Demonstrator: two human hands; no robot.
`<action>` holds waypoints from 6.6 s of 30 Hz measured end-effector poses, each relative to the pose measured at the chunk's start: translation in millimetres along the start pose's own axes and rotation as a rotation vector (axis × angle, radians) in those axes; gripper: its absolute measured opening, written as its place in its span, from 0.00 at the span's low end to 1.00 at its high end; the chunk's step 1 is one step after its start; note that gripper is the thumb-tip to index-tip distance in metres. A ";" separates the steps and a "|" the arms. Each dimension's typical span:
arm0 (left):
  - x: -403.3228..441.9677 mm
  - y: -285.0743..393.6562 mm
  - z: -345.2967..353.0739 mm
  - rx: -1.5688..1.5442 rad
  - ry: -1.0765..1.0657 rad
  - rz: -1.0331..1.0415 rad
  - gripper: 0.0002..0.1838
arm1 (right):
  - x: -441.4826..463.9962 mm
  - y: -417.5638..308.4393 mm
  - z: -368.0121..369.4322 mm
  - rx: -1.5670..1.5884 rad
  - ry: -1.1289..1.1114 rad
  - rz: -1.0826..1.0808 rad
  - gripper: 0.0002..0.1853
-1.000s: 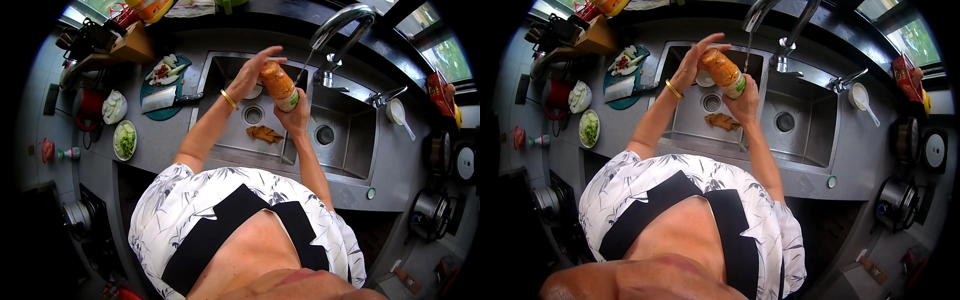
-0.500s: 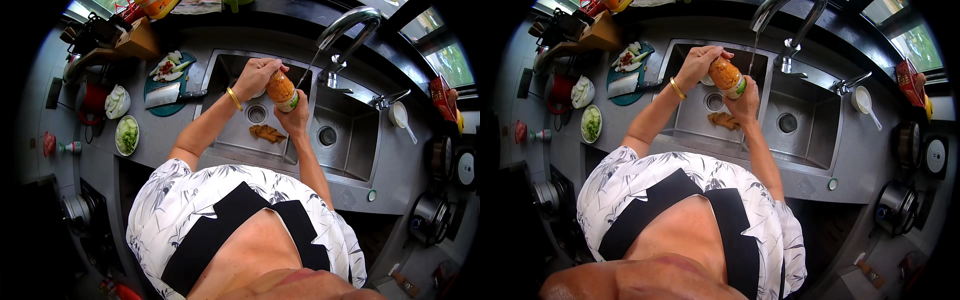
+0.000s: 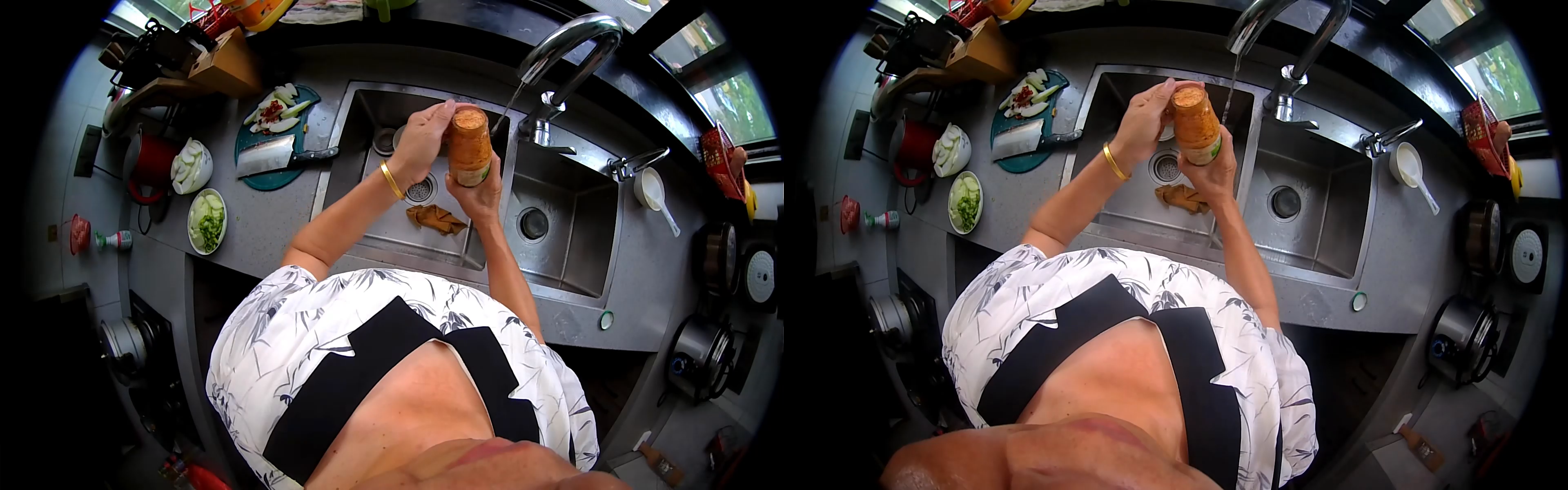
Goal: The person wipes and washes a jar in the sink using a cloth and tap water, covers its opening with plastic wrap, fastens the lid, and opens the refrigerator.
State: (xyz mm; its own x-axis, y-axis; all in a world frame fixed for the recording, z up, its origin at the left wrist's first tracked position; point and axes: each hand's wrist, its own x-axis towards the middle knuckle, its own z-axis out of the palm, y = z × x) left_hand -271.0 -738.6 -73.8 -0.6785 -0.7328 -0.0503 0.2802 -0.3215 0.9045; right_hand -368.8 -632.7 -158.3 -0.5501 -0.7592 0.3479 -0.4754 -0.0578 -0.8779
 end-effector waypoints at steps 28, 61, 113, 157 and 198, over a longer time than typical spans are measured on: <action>108.4 -55.0 40.6 -0.605 -0.187 -0.540 0.18 | -67.2 -69.0 -151.0 0.629 0.147 0.230 0.30; -43.7 39.4 102.3 0.264 -0.626 0.212 0.35 | -58.5 -76.2 -102.7 0.693 -0.182 0.358 0.46; -51.0 35.5 99.7 0.007 -0.487 0.053 0.20 | -56.5 -61.1 -106.6 0.647 -0.406 0.365 0.47; 96.7 -66.5 22.6 -0.418 -0.118 -0.447 0.09 | -35.3 -50.3 -107.5 0.951 -0.519 0.094 0.38; -43.2 15.8 82.0 0.405 -0.669 0.279 0.21 | -60.5 -37.5 -95.7 0.480 -0.612 0.312 0.40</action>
State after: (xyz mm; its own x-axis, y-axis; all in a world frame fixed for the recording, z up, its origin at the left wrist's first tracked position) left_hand -292.9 -662.9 -22.6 -0.9166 -0.2014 0.3452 0.3185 0.1538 0.9354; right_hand -383.3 -522.5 -114.9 -0.0725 -0.9960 -0.0522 0.0572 0.0481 -0.9972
